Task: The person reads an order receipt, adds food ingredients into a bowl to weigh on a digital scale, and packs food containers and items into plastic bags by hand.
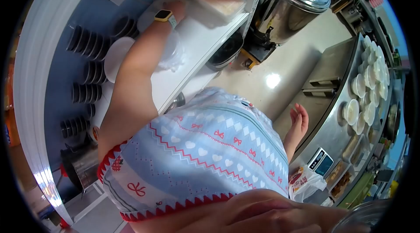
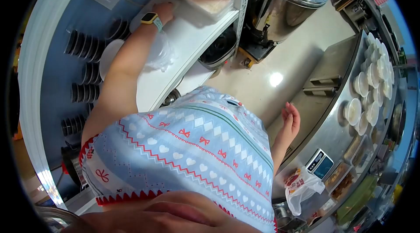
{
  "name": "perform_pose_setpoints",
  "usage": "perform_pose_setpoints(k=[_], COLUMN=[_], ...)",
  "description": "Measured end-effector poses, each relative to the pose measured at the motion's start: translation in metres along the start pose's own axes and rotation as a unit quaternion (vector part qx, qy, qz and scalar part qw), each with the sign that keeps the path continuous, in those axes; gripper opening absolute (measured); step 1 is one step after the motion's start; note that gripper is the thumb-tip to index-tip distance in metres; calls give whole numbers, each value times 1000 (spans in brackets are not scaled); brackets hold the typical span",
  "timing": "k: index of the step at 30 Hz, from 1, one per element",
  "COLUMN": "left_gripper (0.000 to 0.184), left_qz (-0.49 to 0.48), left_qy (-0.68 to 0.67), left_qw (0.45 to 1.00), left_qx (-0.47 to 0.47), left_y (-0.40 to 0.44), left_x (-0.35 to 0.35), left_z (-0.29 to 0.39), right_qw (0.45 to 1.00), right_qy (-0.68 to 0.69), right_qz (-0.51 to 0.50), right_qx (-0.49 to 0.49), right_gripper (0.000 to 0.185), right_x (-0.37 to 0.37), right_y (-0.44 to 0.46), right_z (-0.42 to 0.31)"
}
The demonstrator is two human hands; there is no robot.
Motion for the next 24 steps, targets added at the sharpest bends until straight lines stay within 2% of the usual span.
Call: perform_pose_setpoints(k=[3, 5, 8, 11, 12, 13, 14, 15, 17, 18, 19, 21, 22, 23, 24], left_gripper=[26, 26, 25, 30, 32, 35, 36, 34, 31, 29, 27, 26, 30, 35, 39], left_qz=[-14, 70, 90, 59, 45, 32, 13, -14, 32, 42, 14, -35, -28, 81, 68], left_qy=[12, -69, -67, -184, -224, -252, -244, -284, -439, -472, -509, -573, -523, -421, -370], left_qw=[1000, 994, 985, 970, 964, 958, 970, 958, 897, 877, 849, 769, 744, 697, 639], left_qx=[14, 38, 131, 147, 139, 131, 17, 35, 40, 82, 144, 282, 416, 575, 671], left_y=[4, 0, -29, -94, -113, -133, -165, -187, -233, -252, -241, -239, -249, -299, -329], left_x=[6, -8, -63, -129, -152, -175, -209, -233, -269, -283, -284, -274, -267, -298, -299], left_z=[16, 15, 22, 26, 29, 32, 45, 63, 112, 148, 182, 264, 315, 378, 421], right_qw=[1000, 999, 999, 997, 995, 987, 972, 948, 881, 843, 828, 807, 811, 796, 818], right_qy=[6, 10, -1, 22, 67, 76, 133, 194, 324, 394, 435, 521, 551, 595, 569], right_qz=[19, 8, 5, -39, -53, -95, -113, -135, -172, -190, -193, -103, -79, -56, 36], right_qx=[1, 32, 32, 65, 42, 103, 160, 214, 299, 314, 296, 261, 179, 94, 68], right_gripper=[28, 26, 25, 27, 28, 30, 31, 38, 60, 78, 93, 100, 98, 82, 71], right_x=[0, -2, -8, -2, 2, 5, 13, 16, 23, 25, 36, 10, -14, -45, -77], right_y=[3, 3, 3, 8, 7, 6, 4, 3, -15, -24, -18, -9, -7, -11, -17], right_z=[-4, -1, 1, 4, 14, 2, -1, -7, -17, -17, -23, -59, -72, -92, -91])
Point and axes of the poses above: each hand's wrist, its own y-axis towards the middle knuckle, its own x-axis out of the palm, z = x × y, the point moved 7 cm from there along y, towards the middle knuckle, and after that the axes turned 7 degrees about -x, right-handed, at the moved point
